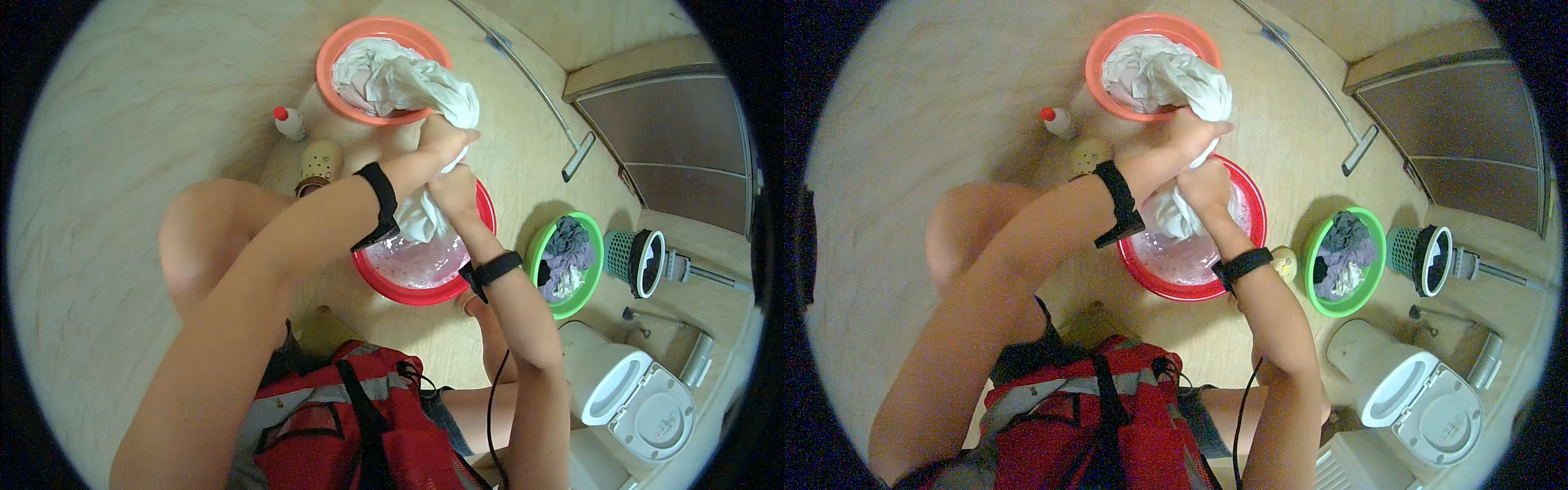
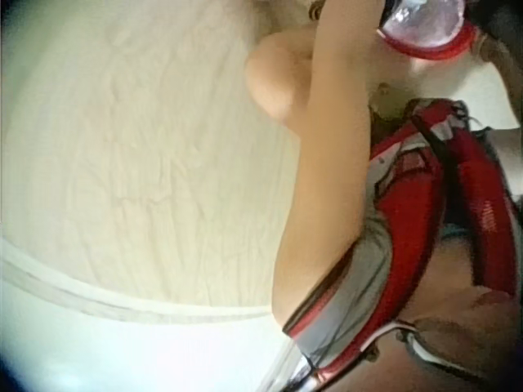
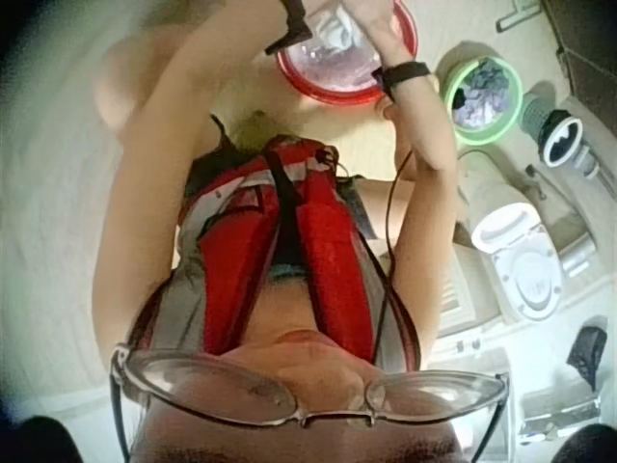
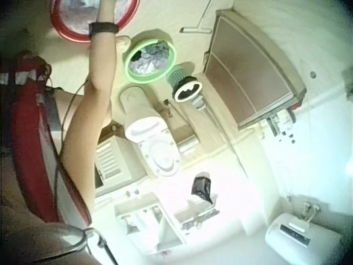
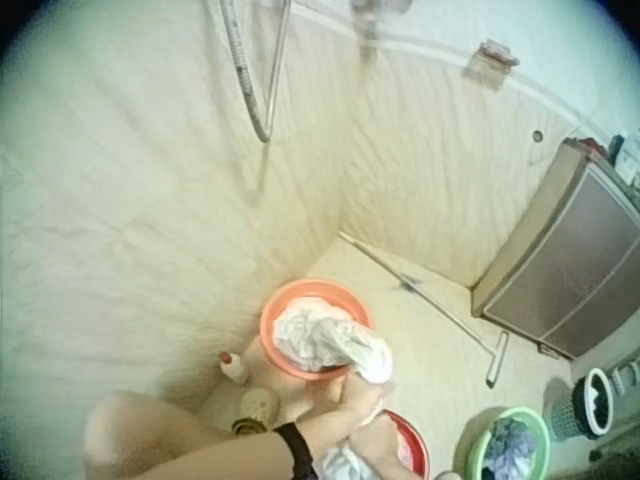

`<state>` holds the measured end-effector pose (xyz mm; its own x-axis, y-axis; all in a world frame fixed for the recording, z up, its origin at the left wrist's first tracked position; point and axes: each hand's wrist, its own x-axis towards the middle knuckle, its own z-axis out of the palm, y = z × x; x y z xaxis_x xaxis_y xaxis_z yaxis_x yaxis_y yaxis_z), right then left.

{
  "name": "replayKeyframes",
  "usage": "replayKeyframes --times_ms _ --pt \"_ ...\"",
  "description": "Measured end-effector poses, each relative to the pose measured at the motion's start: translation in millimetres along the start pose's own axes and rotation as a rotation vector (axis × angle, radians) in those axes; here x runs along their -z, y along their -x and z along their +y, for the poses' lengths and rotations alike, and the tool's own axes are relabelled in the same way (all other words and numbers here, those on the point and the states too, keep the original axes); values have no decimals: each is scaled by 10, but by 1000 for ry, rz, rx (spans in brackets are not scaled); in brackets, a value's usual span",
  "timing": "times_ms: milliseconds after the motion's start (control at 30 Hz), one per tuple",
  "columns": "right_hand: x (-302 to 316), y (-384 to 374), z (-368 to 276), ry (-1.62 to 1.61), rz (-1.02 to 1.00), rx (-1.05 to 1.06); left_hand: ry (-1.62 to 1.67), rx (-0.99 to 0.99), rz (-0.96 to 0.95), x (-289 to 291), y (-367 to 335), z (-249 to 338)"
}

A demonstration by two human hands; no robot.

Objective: The person washes white and dark laundry by hand in separate basins on a floor. They scrub white items in soapy water, wring them out, transfer them to a rinse basin, and then place a dark garment into a different basin.

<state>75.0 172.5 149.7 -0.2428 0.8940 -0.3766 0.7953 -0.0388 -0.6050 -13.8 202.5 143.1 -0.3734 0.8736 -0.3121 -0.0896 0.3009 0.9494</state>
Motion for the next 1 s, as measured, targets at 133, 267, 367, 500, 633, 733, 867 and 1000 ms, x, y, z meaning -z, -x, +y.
replayKeyframes --times_ms 133,267,367,500,633,733,867,1000 --pt "43 -7 201 -312 -7 -32 489 99 -290 76 381 -133" --pt "396 -35 -27 -936 -381 -280 326 59 -557 293 776 -290" --pt "560 -46 -27 -1082 -581 -163 205 46 -776 334 695 -243" --pt "619 194 -364 -1135 -498 53 154 85 -738 314 662 -196" --pt "641 153 -309 -841 -561 51 199 43 -659 296 757 -249" --pt "553 114 -277 -552 -312 179 29 18 -695 137 708 -245" --pt "379 84 -274 -334 -57 380 118 -225 -297 -169 666 -610" --pt "373 32 -169 -346 77 374 -3 -166 -246 -190 672 -514"
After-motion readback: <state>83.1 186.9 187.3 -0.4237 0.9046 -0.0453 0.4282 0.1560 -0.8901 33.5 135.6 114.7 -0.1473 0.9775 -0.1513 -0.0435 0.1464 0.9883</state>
